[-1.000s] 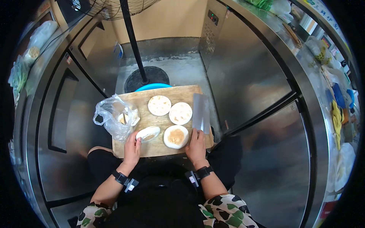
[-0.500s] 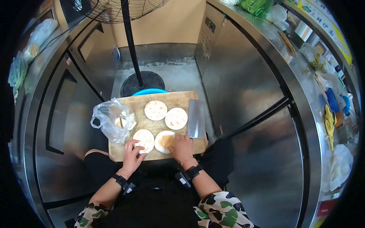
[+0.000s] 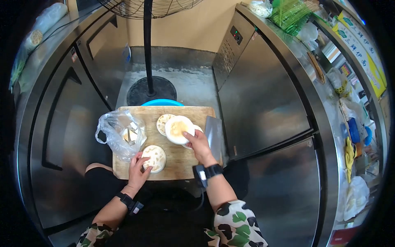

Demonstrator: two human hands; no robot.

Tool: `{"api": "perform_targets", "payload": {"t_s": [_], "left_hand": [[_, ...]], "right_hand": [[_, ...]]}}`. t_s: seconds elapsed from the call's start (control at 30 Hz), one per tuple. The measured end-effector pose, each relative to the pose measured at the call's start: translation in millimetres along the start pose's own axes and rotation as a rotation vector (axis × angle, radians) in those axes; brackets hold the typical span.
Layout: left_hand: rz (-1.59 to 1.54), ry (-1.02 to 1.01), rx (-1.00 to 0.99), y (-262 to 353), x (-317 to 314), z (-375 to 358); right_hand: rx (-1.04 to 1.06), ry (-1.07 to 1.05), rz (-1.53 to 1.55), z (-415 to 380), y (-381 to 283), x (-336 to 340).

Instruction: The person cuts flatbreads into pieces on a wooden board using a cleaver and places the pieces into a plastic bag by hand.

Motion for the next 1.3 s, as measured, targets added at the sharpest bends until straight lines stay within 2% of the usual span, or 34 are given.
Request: {"api": "perform_targets", "payload": {"t_s": [0.07, 0.1, 0.2, 0.27, 0.3, 0.4, 0.5, 0.6, 0.63, 0.67, 0.73, 0.8, 0.87, 0.93, 1.07, 1.2, 1.3], "left_hand": [[-0.009, -0.029, -0.036, 0.7, -2.4, 1.3], [-0.012, -0.042, -0.052, 1.8, -2.9, 3.6], [-0.038, -0.004, 0.006, 8.3, -7.2, 3.3], [0.016, -0.046, 0.004, 19.1, -7.0, 6.1], [0.021, -0.054, 0.005, 25.4, -7.6, 8.7], [-0.002, -0.102, -0.029, 29.3, -15.6, 13.5], [-0.003, -0.114, -0.051, 32.9, -16.5, 10.0], [-0.013, -0.066, -0.036, 31.3, -22.6, 8.6], [-0.007, -0.066, -0.03, 31.4, -21.6, 9.3], [0.001, -0.072, -0.02, 31.6, -20.1, 7.3], [-0.067, -0.085, -0.051, 25.0, -27.5, 5.5], [-0.106, -0.087, -0.063, 22.4, -34.2, 8.0], [-0.117, -0.094, -0.065, 25.3, -38.0, 11.4], [-0.117, -0.052, -0.05, 23.7, -43.6, 10.7], [-0.07, 0.051, -0.04, 23.3, -46.4, 8.2], [-0.075, 0.065, -0.026, 22.2, -46.4, 8.0], [-0.075, 0.082, -0.032, 22.2, -49.5, 9.5]], "right_hand": [[0.092, 0.108, -0.368, 31.2, 16.1, 0.1], [0.178, 0.168, -0.436, 30.7, 18.4, -0.6], [0.807, 0.478, -0.866, 1.0, 18.6, 29.0], [0.774, 0.513, -1.143, -33.2, 27.3, 51.8], [0.584, 0.419, -1.202, -47.6, 37.4, 61.3], [0.612, 0.435, -1.248, -74.4, 65.1, 66.3], [0.441, 0.402, -1.17, -52.8, 74.1, 76.4], [0.505, 0.591, -0.806, -40.4, 86.4, 107.2], [0.387, 0.578, -0.666, -58.4, 66.2, 103.2], [0.506, 0.576, -0.516, -48.3, 88.3, 125.2], [0.333, 0.511, -0.155, -93.6, 50.0, 109.4], [0.412, 0.391, -0.029, -121.5, 19.8, 102.2], [0.469, 0.298, -0.149, -131.5, -2.6, 99.8], [0.377, 0.236, -0.345, -137.5, -8.5, 88.7], [0.276, -0.187, -0.711, -141.8, -9.7, 56.8], [0.516, -0.339, -1.07, -133.7, -2.1, 47.5], [0.469, -0.32, -1.103, -130.2, -4.8, 44.1]]}}
Point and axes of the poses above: each hand's wrist, its own z-axis towards the middle knuckle, its own x-axis out of the back of the hand, y = z × x, the point moved 1 cm from there along z, towards the middle knuckle, and after that the axes turned 15 degrees about y, right-handed, at the moved point
